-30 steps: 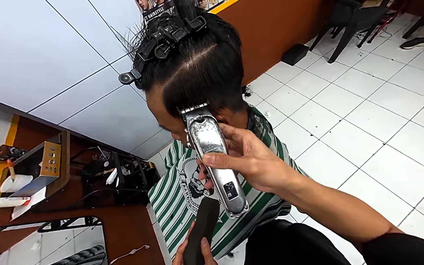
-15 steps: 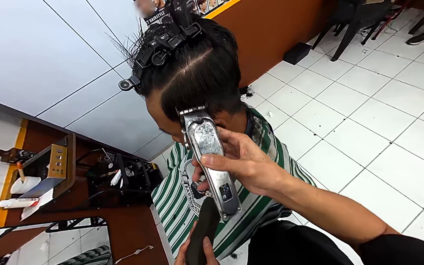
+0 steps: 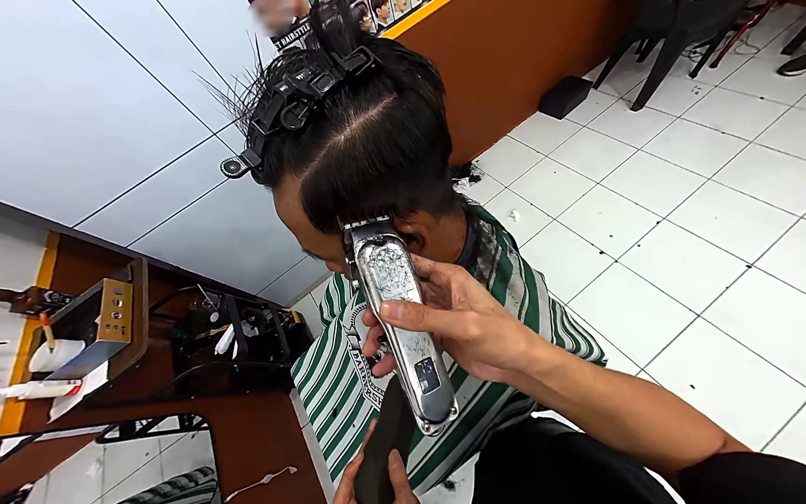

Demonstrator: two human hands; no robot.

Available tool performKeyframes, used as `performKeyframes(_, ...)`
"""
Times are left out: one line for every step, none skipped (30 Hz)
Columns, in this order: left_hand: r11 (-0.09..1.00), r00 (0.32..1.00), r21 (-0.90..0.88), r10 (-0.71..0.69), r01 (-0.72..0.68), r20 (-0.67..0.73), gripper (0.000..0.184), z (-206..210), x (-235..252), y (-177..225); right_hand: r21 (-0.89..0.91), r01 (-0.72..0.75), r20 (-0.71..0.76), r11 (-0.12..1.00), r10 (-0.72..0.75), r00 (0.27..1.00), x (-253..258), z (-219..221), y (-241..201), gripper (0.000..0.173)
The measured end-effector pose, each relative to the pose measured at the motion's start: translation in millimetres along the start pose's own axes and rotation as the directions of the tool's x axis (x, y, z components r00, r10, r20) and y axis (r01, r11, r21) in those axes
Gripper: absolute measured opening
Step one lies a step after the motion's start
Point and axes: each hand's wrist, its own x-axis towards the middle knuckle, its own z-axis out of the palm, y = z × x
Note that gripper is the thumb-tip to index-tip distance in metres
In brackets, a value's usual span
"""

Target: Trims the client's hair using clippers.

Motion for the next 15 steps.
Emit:
performKeyframes(1.000,1.000,-0.001,-0.003,0.003,-0.003,0.033,0,0,0,0.006,0.014,0.002,1.000,-0.014,1.000,1,1,-2,0.038)
performKeyframes(1.000,1.000,0.001,-0.003,0.003,-0.004,0.032,0,0,0,0.014,0.036,0.009,0.999,-0.036,0.999,2,2,-3,0.037)
performKeyframes(1.000,1.000,0.002,-0.001,0.001,-0.003,0.032,0,0,0,0.029,0.069,0.022,0.997,-0.070,0.997,3,2,-4,0.037)
performKeyframes(1.000,1.000,-0.001,0.002,-0.002,0.001,0.032,0,0,0,0.043,0.107,0.041,0.993,-0.109,0.993,5,1,-1,0.038)
performKeyframes(1.000,1.000,-0.002,0.006,-0.006,0.006,0.032,-1,0,0,0.048,0.133,0.061,0.990,-0.136,0.989,6,-1,3,0.041)
performKeyframes(1.000,1.000,0.000,0.006,-0.006,0.011,0.033,-1,1,1,0.051,0.130,0.072,0.990,-0.133,0.988,6,-3,9,0.043)
performKeyframes(1.000,1.000,0.008,0.006,-0.006,0.010,0.033,-1,1,1,0.056,0.095,0.066,0.994,-0.098,0.993,5,-3,14,0.043)
performKeyframes(1.000,1.000,0.021,0.006,-0.006,0.004,0.033,0,1,1,0.062,0.044,0.054,0.997,-0.048,0.997,3,-3,18,0.042)
performKeyframes(1.000,1.000,0.027,0.006,-0.006,-0.001,0.034,0,0,1,0.069,0.007,0.037,0.998,-0.010,0.999,2,-3,21,0.042)
performKeyframes(1.000,1.000,0.031,0.004,-0.004,-0.006,0.034,0,0,1,0.072,-0.010,0.027,0.997,0.009,1.000,1,-3,23,0.043)
performKeyframes(0.999,1.000,0.034,0.001,-0.001,-0.007,0.034,1,-1,2,0.076,-0.014,0.021,0.997,0.012,1.000,2,-3,23,0.042)
performKeyframes(0.999,1.000,0.033,0.001,0.000,-0.008,0.033,1,-1,2,0.081,-0.006,0.021,0.997,0.005,1.000,2,-3,22,0.041)
performKeyframes(0.999,1.000,0.032,-0.002,0.002,-0.008,0.033,0,-1,3,0.083,0.007,0.026,0.997,-0.009,1.000,3,-3,20,0.039)
performKeyframes(1.000,1.000,0.029,-0.003,0.003,-0.006,0.033,0,-1,3,0.085,0.021,0.034,0.996,-0.024,0.999,3,-3,18,0.039)
performKeyframes(1.000,1.000,0.023,-0.005,0.005,-0.003,0.032,1,-1,3,0.082,0.034,0.039,0.996,-0.037,0.999,3,-3,15,0.039)
